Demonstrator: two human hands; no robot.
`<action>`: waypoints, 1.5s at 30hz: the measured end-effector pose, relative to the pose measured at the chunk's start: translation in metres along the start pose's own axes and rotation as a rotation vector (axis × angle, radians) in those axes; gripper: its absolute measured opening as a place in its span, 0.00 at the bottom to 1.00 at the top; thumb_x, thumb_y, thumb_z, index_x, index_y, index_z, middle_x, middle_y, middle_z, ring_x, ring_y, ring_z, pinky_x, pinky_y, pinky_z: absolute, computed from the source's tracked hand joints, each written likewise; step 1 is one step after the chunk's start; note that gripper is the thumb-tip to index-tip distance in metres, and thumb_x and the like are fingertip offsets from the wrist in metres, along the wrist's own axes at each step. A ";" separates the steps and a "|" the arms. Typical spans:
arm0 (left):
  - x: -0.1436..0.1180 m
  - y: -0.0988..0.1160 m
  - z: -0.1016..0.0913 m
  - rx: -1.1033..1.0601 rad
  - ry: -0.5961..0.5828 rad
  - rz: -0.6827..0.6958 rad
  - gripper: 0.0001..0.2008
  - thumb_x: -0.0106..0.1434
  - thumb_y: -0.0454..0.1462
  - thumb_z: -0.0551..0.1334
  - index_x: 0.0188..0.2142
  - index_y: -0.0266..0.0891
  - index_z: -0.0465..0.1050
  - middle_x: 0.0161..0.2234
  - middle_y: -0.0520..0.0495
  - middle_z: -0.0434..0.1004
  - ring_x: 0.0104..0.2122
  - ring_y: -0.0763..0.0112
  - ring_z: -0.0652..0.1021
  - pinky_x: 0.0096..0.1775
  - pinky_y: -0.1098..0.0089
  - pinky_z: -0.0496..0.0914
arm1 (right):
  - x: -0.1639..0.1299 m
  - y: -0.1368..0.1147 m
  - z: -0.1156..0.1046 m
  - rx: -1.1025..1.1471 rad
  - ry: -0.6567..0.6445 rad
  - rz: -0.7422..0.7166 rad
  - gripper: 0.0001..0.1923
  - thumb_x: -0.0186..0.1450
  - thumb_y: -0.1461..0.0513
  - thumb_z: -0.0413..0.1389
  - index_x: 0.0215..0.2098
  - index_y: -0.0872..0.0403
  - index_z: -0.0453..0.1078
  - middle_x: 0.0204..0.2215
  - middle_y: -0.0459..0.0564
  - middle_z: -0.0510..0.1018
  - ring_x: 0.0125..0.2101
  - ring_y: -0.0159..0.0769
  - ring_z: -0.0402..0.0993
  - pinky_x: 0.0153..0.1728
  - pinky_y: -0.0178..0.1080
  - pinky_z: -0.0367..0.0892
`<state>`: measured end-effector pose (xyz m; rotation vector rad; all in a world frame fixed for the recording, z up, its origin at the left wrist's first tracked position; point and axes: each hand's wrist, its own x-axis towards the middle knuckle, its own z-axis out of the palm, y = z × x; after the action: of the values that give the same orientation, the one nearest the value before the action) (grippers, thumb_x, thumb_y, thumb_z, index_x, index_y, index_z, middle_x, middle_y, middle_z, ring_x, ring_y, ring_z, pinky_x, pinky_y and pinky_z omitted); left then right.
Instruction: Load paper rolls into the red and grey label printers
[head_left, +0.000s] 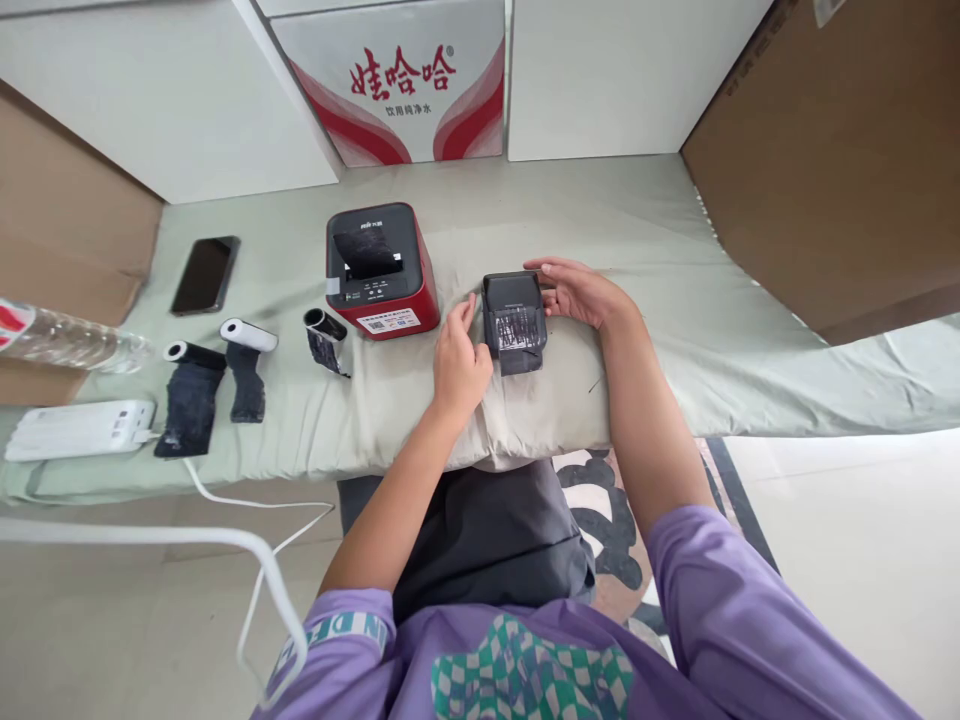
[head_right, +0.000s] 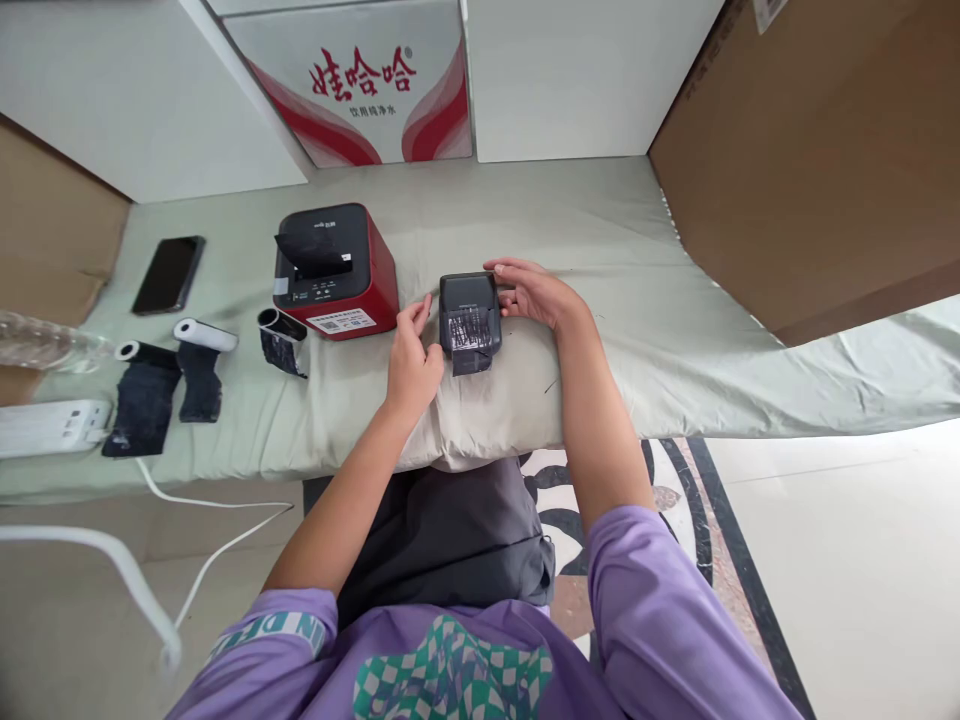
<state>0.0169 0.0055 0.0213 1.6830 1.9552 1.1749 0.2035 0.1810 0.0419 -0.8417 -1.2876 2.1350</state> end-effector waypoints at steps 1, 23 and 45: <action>0.000 0.001 0.000 0.004 0.003 -0.007 0.33 0.62 0.23 0.52 0.65 0.41 0.59 0.72 0.39 0.68 0.72 0.57 0.68 0.71 0.51 0.67 | 0.000 0.000 0.001 0.001 0.008 -0.006 0.18 0.64 0.58 0.71 0.48 0.52 0.73 0.35 0.45 0.76 0.25 0.26 0.69 0.25 0.32 0.75; 0.012 -0.001 -0.005 0.126 -0.077 -0.075 0.23 0.66 0.24 0.55 0.57 0.42 0.69 0.57 0.38 0.81 0.59 0.53 0.79 0.61 0.54 0.74 | -0.018 -0.005 0.008 -0.387 -0.005 0.061 0.38 0.65 0.39 0.64 0.69 0.36 0.62 0.42 0.49 0.77 0.40 0.43 0.77 0.35 0.42 0.76; 0.008 0.006 -0.009 0.023 -0.011 -0.102 0.25 0.62 0.19 0.53 0.54 0.41 0.69 0.59 0.39 0.82 0.59 0.51 0.79 0.61 0.52 0.72 | -0.013 -0.003 0.012 -0.371 0.079 -0.032 0.35 0.54 0.58 0.69 0.59 0.40 0.69 0.46 0.47 0.77 0.30 0.33 0.69 0.29 0.38 0.71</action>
<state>0.0127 0.0093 0.0334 1.5773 2.0293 1.1088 0.2038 0.1665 0.0524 -1.0325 -1.6708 1.8450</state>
